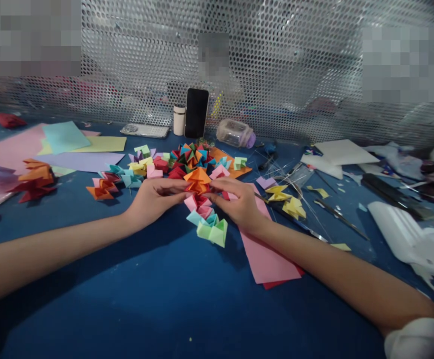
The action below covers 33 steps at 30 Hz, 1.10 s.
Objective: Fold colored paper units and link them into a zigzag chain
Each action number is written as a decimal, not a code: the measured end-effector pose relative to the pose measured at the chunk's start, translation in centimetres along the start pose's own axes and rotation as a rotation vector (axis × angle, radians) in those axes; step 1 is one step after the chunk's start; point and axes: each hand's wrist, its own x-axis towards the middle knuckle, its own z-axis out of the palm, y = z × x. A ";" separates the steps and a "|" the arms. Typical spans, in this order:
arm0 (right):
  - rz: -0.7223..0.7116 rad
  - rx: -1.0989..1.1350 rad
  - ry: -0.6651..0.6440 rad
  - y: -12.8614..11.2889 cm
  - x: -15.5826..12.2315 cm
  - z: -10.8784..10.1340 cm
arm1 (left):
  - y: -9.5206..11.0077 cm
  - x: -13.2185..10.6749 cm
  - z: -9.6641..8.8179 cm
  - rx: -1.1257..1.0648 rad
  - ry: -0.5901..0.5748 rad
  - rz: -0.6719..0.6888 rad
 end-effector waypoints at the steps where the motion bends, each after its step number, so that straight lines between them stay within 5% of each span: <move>1: -0.009 -0.011 0.009 -0.1 0.0 0.0 | 0.0 0.0 -0.1 0.041 0.008 0.020; 5: -0.013 -0.046 0.050 -0.6 0.0 0.0 | 0.0 0.1 -0.2 0.142 0.006 0.077; 15: -0.073 -0.066 -0.011 -0.4 0.0 -0.2 | 0.1 0.1 0.0 0.043 -0.077 -0.047; 26: -0.111 -0.089 -0.043 -0.5 -0.3 -0.3 | 0.1 0.0 -0.3 0.273 -0.029 0.212; 33: -0.181 -0.118 0.026 -0.8 -0.6 -0.4 | 0.8 -0.7 0.0 0.274 -0.011 0.141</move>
